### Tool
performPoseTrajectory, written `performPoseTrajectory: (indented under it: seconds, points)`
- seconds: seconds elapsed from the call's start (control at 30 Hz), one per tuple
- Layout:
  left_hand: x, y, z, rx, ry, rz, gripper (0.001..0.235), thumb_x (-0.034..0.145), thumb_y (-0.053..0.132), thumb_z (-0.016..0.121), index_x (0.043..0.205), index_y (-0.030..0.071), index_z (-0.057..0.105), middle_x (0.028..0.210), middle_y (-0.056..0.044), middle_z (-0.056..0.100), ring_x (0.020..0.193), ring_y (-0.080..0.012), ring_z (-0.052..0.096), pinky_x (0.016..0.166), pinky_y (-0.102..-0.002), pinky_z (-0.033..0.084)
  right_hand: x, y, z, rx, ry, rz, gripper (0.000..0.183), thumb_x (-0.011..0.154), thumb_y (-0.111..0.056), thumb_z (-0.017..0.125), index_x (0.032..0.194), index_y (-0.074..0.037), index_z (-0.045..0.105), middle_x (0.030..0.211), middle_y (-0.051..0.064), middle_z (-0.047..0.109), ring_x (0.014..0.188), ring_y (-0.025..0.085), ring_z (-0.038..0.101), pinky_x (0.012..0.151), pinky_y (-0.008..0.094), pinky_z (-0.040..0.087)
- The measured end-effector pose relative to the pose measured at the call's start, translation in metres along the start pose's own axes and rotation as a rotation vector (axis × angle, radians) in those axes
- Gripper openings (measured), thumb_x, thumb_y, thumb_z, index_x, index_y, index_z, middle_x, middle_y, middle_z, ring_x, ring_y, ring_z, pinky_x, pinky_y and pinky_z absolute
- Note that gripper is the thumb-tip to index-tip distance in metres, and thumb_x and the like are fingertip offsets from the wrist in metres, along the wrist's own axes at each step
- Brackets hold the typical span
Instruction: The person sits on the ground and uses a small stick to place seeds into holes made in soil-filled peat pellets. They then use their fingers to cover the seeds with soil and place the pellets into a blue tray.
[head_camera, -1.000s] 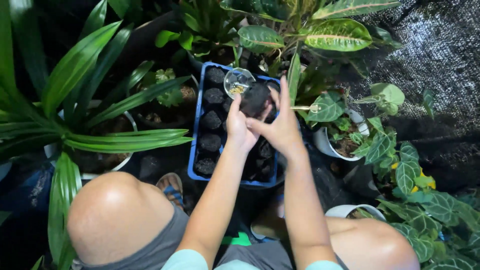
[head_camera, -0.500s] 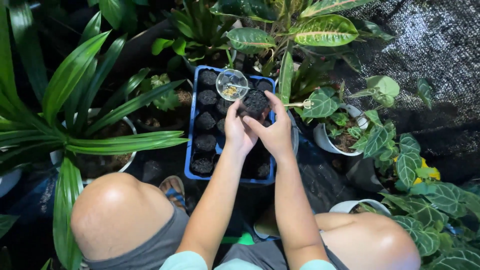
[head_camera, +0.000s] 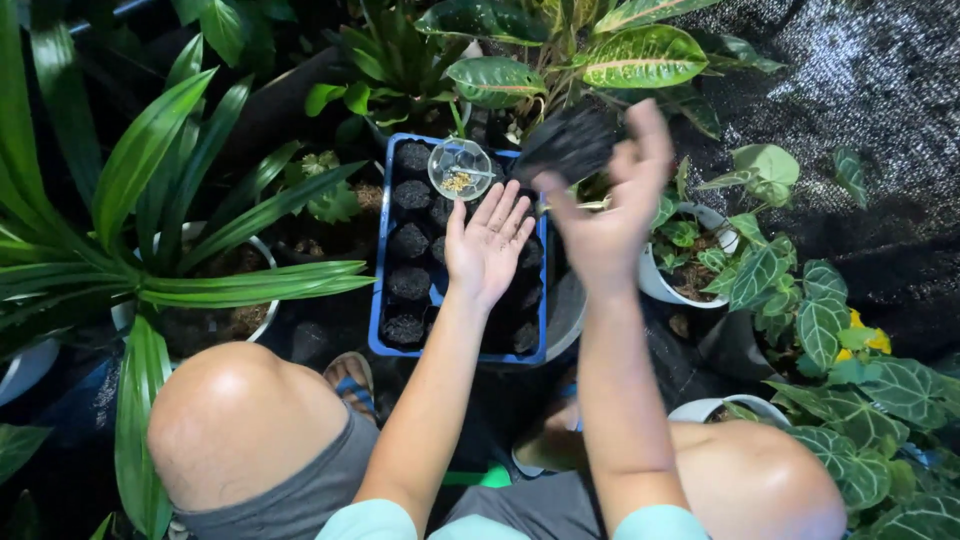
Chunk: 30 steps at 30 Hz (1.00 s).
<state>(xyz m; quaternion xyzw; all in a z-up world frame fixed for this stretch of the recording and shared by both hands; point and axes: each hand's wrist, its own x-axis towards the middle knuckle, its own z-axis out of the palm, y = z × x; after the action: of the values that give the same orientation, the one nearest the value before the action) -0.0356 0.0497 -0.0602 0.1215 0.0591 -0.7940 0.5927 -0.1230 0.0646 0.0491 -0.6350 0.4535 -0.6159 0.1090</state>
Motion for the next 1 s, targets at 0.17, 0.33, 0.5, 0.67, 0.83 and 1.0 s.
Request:
performPoseTrajectory:
  seconds: [0.17,0.33,0.5,0.67,0.83,1.0]
  points:
    - [0.003,-0.001,-0.002,-0.038,-0.034,0.007,0.057,0.09,0.041,0.028,0.129,0.0,0.038,0.133,-0.015,0.042,0.125,-0.0294,0.036,0.097,-0.038,0.033,0.007,-0.005,-0.008,0.179,0.093,-0.149,0.08,0.079,-0.015,0.074,0.139,-0.016,0.021,0.135,0.01,0.037,0.123,0.027,0.044,0.11,0.041,0.041]
    - [0.009,0.001,-0.004,0.003,-0.006,0.14,0.046,0.092,0.041,0.039,0.126,0.012,0.046,0.127,-0.008,0.049,0.108,-0.0275,0.053,0.09,-0.04,0.045,-0.035,0.028,0.013,-0.099,-0.108,0.081,0.088,0.061,-0.007,0.082,0.132,-0.002,0.031,0.13,0.021,0.032,0.128,0.037,0.027,0.107,0.049,0.022]
    - [0.019,0.006,-0.021,0.004,0.119,0.106,0.044,0.084,0.039,0.043,0.118,0.014,0.055,0.114,-0.017,0.057,0.102,-0.0354,0.055,0.09,-0.047,0.046,-0.05,0.033,0.006,-0.124,-0.341,0.372,0.106,0.065,-0.02,0.08,0.14,-0.01,0.006,0.13,0.013,0.048,0.125,0.036,0.037,0.105,0.051,0.023]
    - [0.007,0.007,-0.002,0.042,0.111,0.039,0.035,0.086,0.027,0.05,0.113,0.007,0.056,0.112,-0.021,0.056,0.098,-0.0336,0.056,0.085,-0.047,0.048,-0.047,0.041,0.004,-0.064,-0.375,0.353,0.1,0.066,-0.017,0.079,0.14,-0.01,0.012,0.133,0.012,0.044,0.127,0.034,0.033,0.106,0.049,0.021]
    - [0.017,-0.002,-0.024,0.114,0.124,-0.038,0.028,0.085,0.032,0.057,0.099,0.007,0.062,0.102,-0.018,0.062,0.086,-0.0268,0.064,0.074,-0.038,0.054,-0.048,0.04,0.008,0.009,-0.374,0.402,0.089,0.061,-0.007,0.079,0.134,-0.006,0.028,0.127,0.013,0.049,0.126,0.029,0.036,0.107,0.043,0.021]
    - [0.005,0.001,-0.002,0.143,0.124,-0.149,0.052,0.084,0.049,0.05,0.111,0.005,0.056,0.104,-0.021,0.059,0.093,-0.034,0.059,0.079,-0.049,0.05,-0.052,0.052,0.009,-0.132,-0.244,0.434,0.066,0.053,-0.013,0.083,0.113,-0.015,0.058,0.103,0.009,0.061,0.1,0.023,0.058,0.09,0.034,0.044]
